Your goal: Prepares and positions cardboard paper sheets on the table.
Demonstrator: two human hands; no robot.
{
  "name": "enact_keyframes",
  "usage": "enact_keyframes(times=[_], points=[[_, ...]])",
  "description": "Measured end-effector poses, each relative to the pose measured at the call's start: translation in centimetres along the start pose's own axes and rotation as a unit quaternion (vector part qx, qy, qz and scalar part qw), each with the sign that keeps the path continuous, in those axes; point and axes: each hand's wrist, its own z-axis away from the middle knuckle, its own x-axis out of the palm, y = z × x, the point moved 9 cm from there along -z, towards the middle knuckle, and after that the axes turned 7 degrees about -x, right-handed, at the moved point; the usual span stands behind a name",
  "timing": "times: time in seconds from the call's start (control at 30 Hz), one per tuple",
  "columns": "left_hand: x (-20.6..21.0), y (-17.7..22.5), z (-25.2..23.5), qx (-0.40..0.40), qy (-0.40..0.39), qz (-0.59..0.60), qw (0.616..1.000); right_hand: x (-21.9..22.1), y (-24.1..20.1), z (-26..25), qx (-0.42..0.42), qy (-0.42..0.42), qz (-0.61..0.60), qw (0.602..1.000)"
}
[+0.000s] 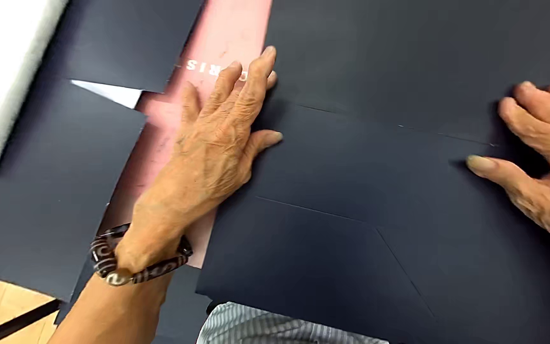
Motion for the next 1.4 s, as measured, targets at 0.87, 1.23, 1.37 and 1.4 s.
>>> enact_keyframes(times=[0.87, 1.23, 1.37, 1.4], points=[[2.1, 2.3, -6.4, 0.161, -0.092, 0.043, 0.982, -1.1, -2.0, -1.0, -0.007, 0.032, -0.016, 0.999], [2.5, 2.2, -6.6, 0.115, -0.134, 0.032, 0.984, -1.9, -1.3, -1.3, -0.009, 0.084, -0.113, 0.990], [2.8, 1.5, -6.6, 0.111, -0.127, 0.035, 0.985, -7.8, 1.6, 0.1, 0.075, 0.178, -0.110, 0.975], [2.7, 1.5, -6.6, 0.111, -0.125, 0.035, 0.985, -9.4, 2.8, 1.2, 0.129, 0.166, -0.055, 0.976]])
